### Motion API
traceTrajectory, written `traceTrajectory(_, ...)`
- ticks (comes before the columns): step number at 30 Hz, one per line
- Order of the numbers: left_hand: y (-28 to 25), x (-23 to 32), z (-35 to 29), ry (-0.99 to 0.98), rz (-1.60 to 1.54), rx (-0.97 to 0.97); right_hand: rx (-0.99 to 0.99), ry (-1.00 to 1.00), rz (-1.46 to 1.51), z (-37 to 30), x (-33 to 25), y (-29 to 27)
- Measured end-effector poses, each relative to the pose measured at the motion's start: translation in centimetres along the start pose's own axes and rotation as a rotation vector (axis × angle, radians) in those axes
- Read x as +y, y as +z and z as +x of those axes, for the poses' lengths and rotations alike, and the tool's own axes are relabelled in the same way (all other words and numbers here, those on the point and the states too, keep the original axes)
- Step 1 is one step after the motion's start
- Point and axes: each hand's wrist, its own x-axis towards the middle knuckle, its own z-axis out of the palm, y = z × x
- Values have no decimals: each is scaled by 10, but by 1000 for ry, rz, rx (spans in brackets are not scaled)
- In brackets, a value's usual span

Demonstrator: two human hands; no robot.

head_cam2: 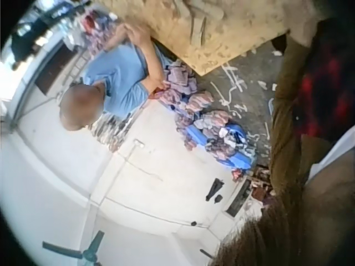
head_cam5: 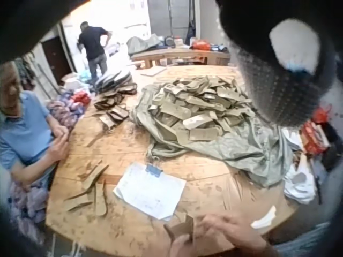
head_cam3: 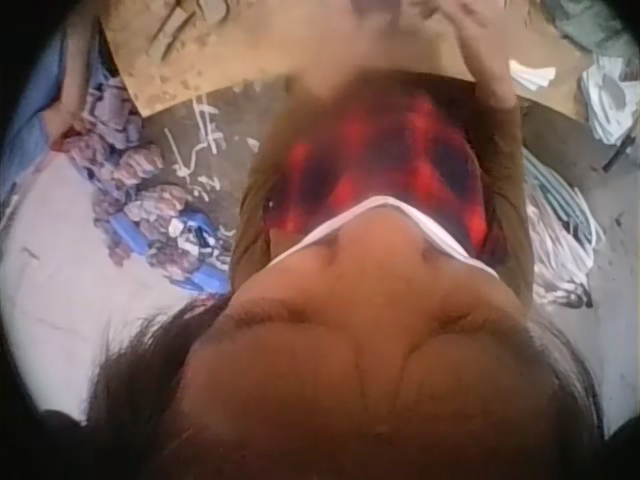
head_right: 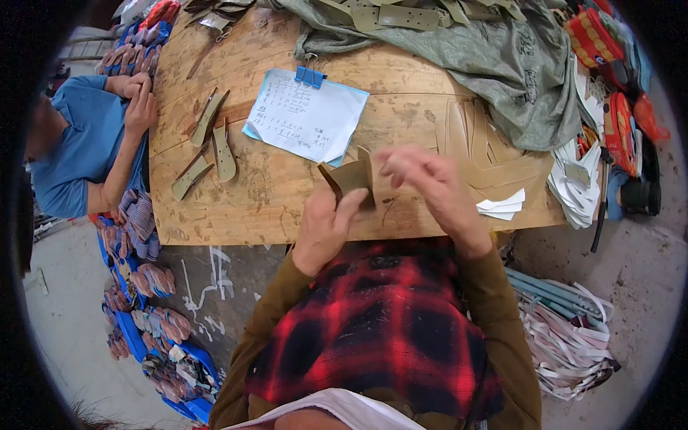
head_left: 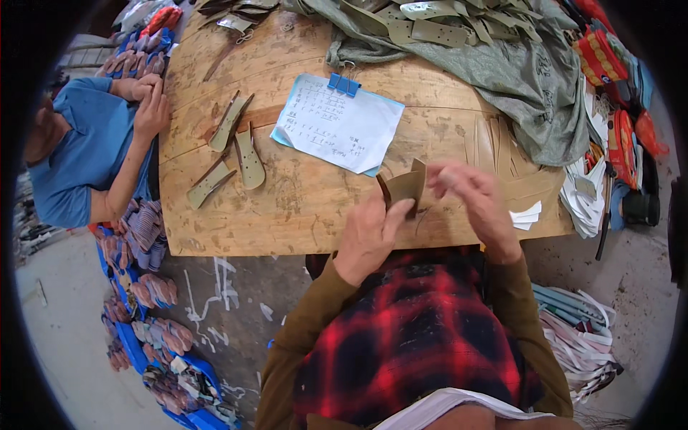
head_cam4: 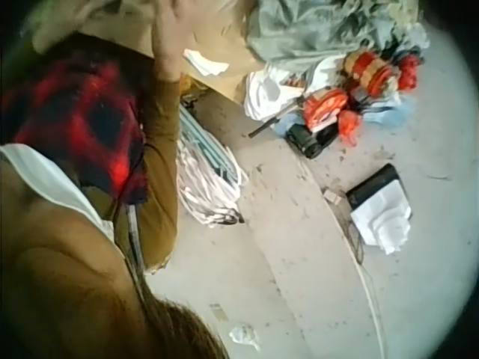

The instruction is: The person assembles shoe components by hand at a wooden workbench. They pick up a cardboard template and a piece of green material, align them, and fold the material around the template. The person uses a hammer to tap the folded material, then places the finished piece on the table. This process is repeated with multiple units throughout the clip.

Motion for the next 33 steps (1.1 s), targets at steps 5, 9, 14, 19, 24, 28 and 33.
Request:
traceTrajectory(5,-13,16,-5,-149,-372,-304,-190,135,55,-3,12,4)
traceTrajectory(9,-4,11,-12,-200,-345,-368,-26,229,160,-5,14,12)
traceTrajectory(14,-14,17,-14,-200,-231,-367,231,111,315,-6,21,10)
traceTrajectory(19,-99,-14,-3,-241,264,317,449,-273,-746,-29,-12,-72)
traceTrajectory(24,-123,-26,8,8,494,522,324,-296,-1252,-50,12,-105)
traceTrajectory(28,-72,-24,13,150,344,343,355,-259,-1261,-52,20,-107)
traceTrajectory(33,11,17,10,-93,-286,-176,271,-362,-1157,-51,-12,-100)
